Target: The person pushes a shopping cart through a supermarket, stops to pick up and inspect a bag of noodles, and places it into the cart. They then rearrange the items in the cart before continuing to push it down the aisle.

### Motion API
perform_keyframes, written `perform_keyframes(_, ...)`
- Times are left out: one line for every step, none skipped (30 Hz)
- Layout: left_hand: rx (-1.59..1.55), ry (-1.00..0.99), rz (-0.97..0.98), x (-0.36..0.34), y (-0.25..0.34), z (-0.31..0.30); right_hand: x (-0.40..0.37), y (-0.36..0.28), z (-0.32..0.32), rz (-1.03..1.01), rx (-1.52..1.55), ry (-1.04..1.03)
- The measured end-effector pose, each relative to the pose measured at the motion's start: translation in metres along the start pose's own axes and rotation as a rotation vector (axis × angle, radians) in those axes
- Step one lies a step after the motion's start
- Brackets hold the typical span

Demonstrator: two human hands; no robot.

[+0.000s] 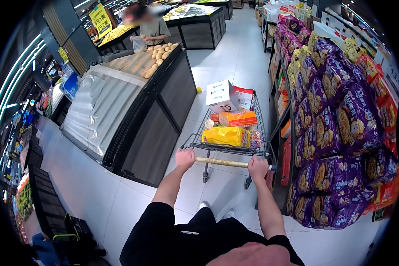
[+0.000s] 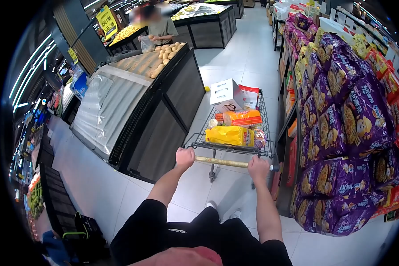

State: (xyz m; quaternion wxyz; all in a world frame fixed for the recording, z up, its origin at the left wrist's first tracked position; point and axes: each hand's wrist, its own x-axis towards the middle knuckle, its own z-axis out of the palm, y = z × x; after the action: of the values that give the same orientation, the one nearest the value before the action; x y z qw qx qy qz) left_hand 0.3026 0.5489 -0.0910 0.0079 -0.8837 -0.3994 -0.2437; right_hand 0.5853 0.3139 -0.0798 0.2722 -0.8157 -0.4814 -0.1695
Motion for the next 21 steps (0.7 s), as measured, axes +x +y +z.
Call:
perform_keyframes(-0.001,0.008,0.009,0.007,-0.003,0.005,0.007,0.001,0.004,-0.004,0.003,0.012)
perform_keyframes(-0.003,0.047,0.02,0.015,-0.004,0.01,0.014,0.003,0.009,-0.006,-0.01,0.011)
perform_keyframes(-0.003,0.047,0.021,0.025,-0.004,0.013,0.022,0.004,0.012,-0.005,-0.01,0.011)
perform_keyframes(-0.044,0.107,0.035,0.036,-0.003,0.017,0.031,0.006,0.014,0.005,-0.019,-0.001)
perform_keyframes(-0.084,0.166,0.048,0.045,-0.003,0.02,0.039,0.007,0.017,0.014,-0.027,-0.014)
perform_keyframes(-0.089,0.166,0.05,0.054,-0.004,0.023,0.047,0.009,0.021,0.016,-0.031,-0.013)
perform_keyframes(-0.08,0.145,0.05,0.065,-0.005,0.027,0.057,0.011,0.026,0.027,-0.039,-0.006)
perform_keyframes(-0.075,0.126,0.049,0.077,-0.006,0.03,0.068,0.013,0.03,0.038,-0.05,0.003)
perform_keyframes(-0.088,0.131,0.05,0.09,-0.007,0.036,0.079,0.016,0.035,0.034,-0.063,0.007)
perform_keyframes(-0.105,0.127,0.054,0.101,-0.008,0.041,0.089,0.018,0.039,0.042,-0.069,0.014)
perform_keyframes(-0.123,0.119,0.06,0.111,-0.01,0.046,0.098,0.019,0.042,0.052,-0.076,0.019)
perform_keyframes(-0.137,0.121,0.057,0.121,-0.011,0.052,0.108,0.022,0.046,0.064,-0.084,0.009)
perform_keyframes(-0.14,0.133,0.054,0.133,-0.011,0.059,0.12,0.024,0.051,0.057,-0.097,0.011)
perform_keyframes(-0.143,0.143,0.051,0.144,-0.011,0.065,0.132,0.026,0.055,0.075,-0.13,-0.003)
perform_keyframes(-0.154,0.147,0.048,0.154,-0.01,0.068,0.141,0.03,0.059,0.096,-0.163,-0.017)
perform_keyframes(-0.18,0.141,0.042,0.165,-0.009,0.072,0.149,0.034,0.062,0.092,-0.172,-0.015)
perform_keyframes(-0.204,0.137,0.038,0.178,-0.008,0.075,0.159,0.038,0.067,0.105,-0.201,-0.006)
perform_keyframes(-0.209,0.144,0.039,0.191,-0.01,0.08,0.17,0.036,0.071,0.12,-0.228,0.005)
perform_keyframes(-0.226,0.157,0.049,0.2,-0.01,0.086,0.177,0.034,0.077,0.119,-0.231,0.008)
perform_keyframes(-0.243,0.168,0.059,0.209,-0.011,0.091,0.183,0.032,0.083,0.181,-0.203,0.048)
perform_keyframes(-0.249,0.171,0.062,0.22,-0.011,0.094,0.189,0.031,0.088,0.243,-0.175,0.089)
